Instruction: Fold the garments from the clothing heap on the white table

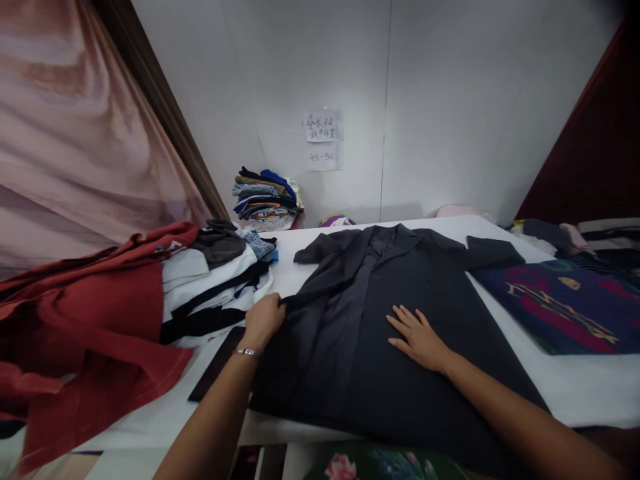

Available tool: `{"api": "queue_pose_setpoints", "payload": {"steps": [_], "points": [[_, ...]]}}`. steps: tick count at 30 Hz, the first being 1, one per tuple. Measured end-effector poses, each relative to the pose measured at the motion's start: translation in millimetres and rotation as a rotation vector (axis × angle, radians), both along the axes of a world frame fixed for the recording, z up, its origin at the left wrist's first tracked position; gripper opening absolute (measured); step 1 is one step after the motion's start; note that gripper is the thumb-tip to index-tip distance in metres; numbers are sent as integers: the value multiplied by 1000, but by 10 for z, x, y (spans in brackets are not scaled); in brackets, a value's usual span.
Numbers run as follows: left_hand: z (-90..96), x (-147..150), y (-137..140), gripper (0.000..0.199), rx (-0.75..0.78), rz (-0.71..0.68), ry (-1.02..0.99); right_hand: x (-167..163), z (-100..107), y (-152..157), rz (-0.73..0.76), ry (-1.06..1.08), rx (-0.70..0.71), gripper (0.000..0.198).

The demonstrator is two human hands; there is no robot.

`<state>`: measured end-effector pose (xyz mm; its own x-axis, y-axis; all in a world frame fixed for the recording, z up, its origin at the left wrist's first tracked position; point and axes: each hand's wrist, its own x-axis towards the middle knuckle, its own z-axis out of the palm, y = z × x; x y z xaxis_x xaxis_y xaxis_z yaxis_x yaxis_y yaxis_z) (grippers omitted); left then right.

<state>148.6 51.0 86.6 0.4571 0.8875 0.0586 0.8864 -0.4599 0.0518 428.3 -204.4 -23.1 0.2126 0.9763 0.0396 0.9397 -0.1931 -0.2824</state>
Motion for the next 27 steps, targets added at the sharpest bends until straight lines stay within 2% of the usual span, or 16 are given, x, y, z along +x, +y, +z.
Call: {"api": "queue_pose_setpoints", "payload": {"steps": [3,7,9,13,15,17,20,23,27], "points": [[183,-5,-86,20,-211,-86,-171,10,12,-19,1,52,32,61],[400,107,-440,31,-797,-315,-520,43,13,9,-19,192,68,58],[387,216,-661,34,-970,-402,-591,68,35,89,-48,343,152,53],[112,467,-1017,19,-977,-545,-496,139,188,411,-205,872,339,45],[-38,554,-1125,17,-970,-585,-440,186,289,615,-317,1176,348,41],[-130,592,-1187,19,-973,-596,-412,237,364,818,-425,1377,329,35],[-152,584,-1221,18,-992,-615,-413,323,402,1118,-569,1432,317,34],[-105,604,-1229,19,-1010,-623,-391,449,438,1430,-655,1377,351,49],[-99,865,-1262,14,-908,-696,-406,745,640,1767,-697,1270,485,65]]}}
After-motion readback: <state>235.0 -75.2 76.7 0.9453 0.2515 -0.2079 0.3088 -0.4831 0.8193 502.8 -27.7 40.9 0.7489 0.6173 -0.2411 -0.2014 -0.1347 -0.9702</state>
